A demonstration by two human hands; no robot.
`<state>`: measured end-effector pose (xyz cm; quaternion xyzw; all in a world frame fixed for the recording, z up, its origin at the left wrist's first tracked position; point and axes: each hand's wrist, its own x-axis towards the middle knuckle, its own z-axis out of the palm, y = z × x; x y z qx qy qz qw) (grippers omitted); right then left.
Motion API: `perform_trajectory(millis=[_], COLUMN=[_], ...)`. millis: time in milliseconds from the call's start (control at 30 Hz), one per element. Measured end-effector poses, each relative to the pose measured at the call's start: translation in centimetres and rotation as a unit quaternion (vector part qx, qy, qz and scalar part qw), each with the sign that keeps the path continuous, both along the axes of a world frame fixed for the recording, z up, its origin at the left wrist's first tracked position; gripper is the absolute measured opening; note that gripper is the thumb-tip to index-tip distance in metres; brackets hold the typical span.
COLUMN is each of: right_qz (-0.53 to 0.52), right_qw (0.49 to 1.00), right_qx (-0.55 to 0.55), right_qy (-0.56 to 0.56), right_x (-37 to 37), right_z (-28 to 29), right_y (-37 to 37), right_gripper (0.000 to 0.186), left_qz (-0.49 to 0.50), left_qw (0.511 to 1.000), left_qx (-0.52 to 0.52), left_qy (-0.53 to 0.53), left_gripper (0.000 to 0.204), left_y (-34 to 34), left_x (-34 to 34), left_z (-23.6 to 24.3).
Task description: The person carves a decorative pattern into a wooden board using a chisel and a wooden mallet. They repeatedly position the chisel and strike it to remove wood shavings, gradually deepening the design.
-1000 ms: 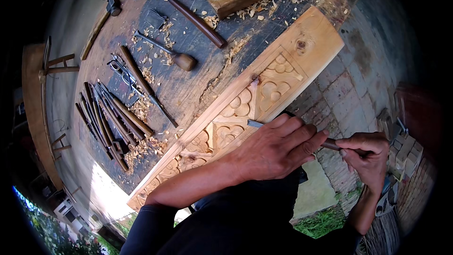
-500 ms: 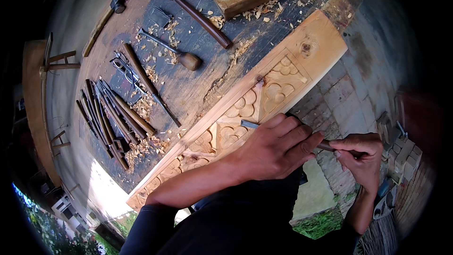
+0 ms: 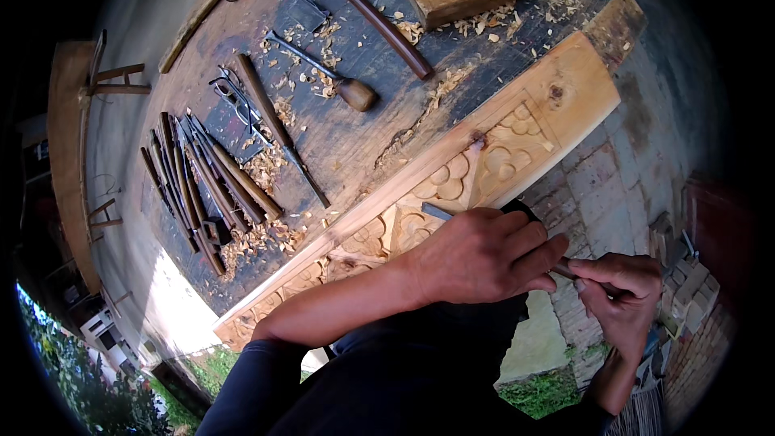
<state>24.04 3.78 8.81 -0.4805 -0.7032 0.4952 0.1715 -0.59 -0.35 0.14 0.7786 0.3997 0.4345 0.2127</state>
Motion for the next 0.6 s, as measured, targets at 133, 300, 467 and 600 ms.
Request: perform_trajectory(millis=[133, 300, 467, 600], right_qz=[0.002, 0.003, -0.004, 0.003], right_qw=[1.000, 1.000, 1.000, 0.999], right_qx=[0.005, -0.009, -0.023, -0.037], right_qy=[0.002, 0.006, 0.006, -0.007], right_x=[0.0, -0.2, -0.1, -1.2], right_z=[0.0, 0.0, 0.1, 0.2], right_y=[0.5, 1.2, 1.4, 1.6], right_gripper=[0.029, 0.027, 0.027, 0.028], left_qz=[0.011, 0.028, 0.037, 0.055], left_qw=[1.000, 1.000, 0.999, 0.998], left_qx=[0.004, -0.006, -0.005, -0.022], left_qy=[0.010, 0.007, -0.009, -0.017], left_gripper=[0.046, 0.041, 0.036, 0.036], left_y=[0.0, 0.1, 0.2, -0.3], left_x=[0.0, 0.2, 0.4, 0.2], left_z=[-0.1, -0.1, -0.3, -0.4])
